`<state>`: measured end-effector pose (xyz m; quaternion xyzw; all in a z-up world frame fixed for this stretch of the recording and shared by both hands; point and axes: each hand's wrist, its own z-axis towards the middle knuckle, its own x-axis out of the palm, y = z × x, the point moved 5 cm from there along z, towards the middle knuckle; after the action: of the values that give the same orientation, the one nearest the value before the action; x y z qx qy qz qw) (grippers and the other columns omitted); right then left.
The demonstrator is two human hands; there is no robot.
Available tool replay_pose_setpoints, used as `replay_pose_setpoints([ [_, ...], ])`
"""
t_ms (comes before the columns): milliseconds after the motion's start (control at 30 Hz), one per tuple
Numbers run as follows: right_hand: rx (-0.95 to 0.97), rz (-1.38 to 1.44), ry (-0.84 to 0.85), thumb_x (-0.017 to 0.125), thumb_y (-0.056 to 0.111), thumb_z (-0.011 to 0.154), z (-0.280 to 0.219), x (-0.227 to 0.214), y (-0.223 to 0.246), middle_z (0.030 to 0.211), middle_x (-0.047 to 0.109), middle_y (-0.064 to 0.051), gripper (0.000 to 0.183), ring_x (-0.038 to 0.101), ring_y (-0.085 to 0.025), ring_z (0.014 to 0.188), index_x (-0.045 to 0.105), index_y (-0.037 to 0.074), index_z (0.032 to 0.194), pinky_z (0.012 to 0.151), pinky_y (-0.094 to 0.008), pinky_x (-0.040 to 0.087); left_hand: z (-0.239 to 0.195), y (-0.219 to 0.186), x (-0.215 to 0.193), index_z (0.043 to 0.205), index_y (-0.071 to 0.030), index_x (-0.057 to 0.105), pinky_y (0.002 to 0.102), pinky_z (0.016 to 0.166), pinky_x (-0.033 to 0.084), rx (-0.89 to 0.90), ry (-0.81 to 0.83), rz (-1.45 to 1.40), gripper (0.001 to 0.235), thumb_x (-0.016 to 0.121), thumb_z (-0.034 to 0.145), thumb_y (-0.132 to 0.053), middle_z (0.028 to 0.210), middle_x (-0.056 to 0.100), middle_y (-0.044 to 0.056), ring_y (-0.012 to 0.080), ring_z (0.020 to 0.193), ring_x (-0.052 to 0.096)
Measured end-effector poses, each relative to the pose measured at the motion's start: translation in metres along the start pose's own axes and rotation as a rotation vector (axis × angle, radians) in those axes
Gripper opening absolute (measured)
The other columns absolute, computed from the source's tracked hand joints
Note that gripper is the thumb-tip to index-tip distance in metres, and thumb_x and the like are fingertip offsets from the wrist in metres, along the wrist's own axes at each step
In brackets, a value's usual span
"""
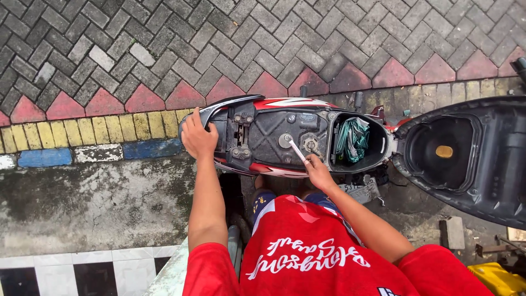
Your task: The person uses a wrench to tighten bolts on the internal mechanism of a motorcycle's front assembly. The camera angle is overhead, showing the hands manipulating the tool on the exposed components while the motorcycle is stationary.
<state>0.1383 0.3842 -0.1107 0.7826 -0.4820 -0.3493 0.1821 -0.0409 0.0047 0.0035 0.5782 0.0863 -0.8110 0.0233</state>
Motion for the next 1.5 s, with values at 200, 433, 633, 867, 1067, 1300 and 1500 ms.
replay_pose_setpoints([
  [200,-0.082,-0.152,-0.029,0.043,0.030,0.108,-0.009,-0.028,0.067,0.101,0.075,-0.020,0.034,0.070,-0.043,0.101,0.058,0.010,0.132,0.090,-0.057,0.052,0.000,-0.005,-0.005,0.136,-0.012,0.058,0.039,0.078,0.042,0.104,-0.086,0.058,0.063,0.071,0.075,-0.025,0.115,0.059,0.006,0.0235,0.099,0.056],
  [433,-0.283,-0.226,-0.022,0.035,0.018,0.110,-0.035,0.005,0.186,0.117,0.068,-0.032,0.040,0.068,-0.051,0.107,0.044,0.011,0.148,0.090,-0.062,0.055,-0.034,-0.030,0.027,0.134,-0.011,0.061,0.044,0.102,0.039,0.948,0.026,0.024,0.062,0.061,0.075,-0.031,0.138,0.058,0.011,0.0274,0.129,0.053],
  [633,-0.308,-0.293,-0.046,0.034,0.016,0.109,-0.026,0.047,0.217,0.119,0.067,-0.031,0.044,0.070,-0.049,0.103,0.044,0.013,0.152,0.086,-0.058,0.058,-0.030,-0.028,0.034,0.137,-0.014,0.060,0.048,0.104,0.038,0.947,0.281,0.016,0.060,0.055,0.083,-0.038,0.144,0.057,0.007,0.0270,0.133,0.050],
  [867,-0.282,-0.245,-0.130,0.034,0.017,0.110,-0.031,0.069,0.232,0.116,0.067,-0.031,0.045,0.070,-0.049,0.102,0.042,0.013,0.154,0.083,-0.058,0.059,-0.020,-0.032,0.025,0.152,-0.012,0.046,0.050,0.109,0.032,0.943,0.554,0.107,0.068,0.050,0.090,-0.041,0.163,0.038,0.007,0.0318,0.145,0.035],
  [1067,-0.249,-0.201,-0.216,0.039,0.019,0.108,-0.020,0.090,0.212,0.117,0.067,-0.033,0.044,0.066,-0.052,0.109,0.045,0.017,0.152,0.092,-0.060,0.054,-0.020,-0.031,0.022,0.157,-0.011,0.037,0.049,0.112,0.028,0.910,0.671,0.138,0.070,0.048,0.094,-0.041,0.166,0.032,0.009,0.0321,0.149,0.029],
  [1300,-0.136,-0.052,-0.240,0.041,0.022,0.107,-0.037,0.084,0.206,0.131,0.064,-0.030,0.046,0.060,-0.049,0.123,0.048,0.025,0.152,0.104,-0.059,0.049,-0.015,-0.038,0.085,0.135,-0.017,0.060,0.038,0.092,0.041,0.789,0.408,-0.174,0.047,0.068,0.089,-0.010,0.116,0.067,0.001,0.0213,0.117,0.052],
  [1500,-0.081,0.050,-0.313,0.040,0.019,0.109,-0.057,0.066,0.191,0.134,0.062,-0.032,0.047,0.057,-0.051,0.126,0.048,0.020,0.155,0.106,-0.061,0.048,0.004,-0.060,0.111,0.097,-0.009,0.060,0.034,0.076,0.042,0.675,0.300,-0.285,0.016,0.070,0.088,-0.001,0.079,0.059,0.003,0.0211,0.090,0.054],
])
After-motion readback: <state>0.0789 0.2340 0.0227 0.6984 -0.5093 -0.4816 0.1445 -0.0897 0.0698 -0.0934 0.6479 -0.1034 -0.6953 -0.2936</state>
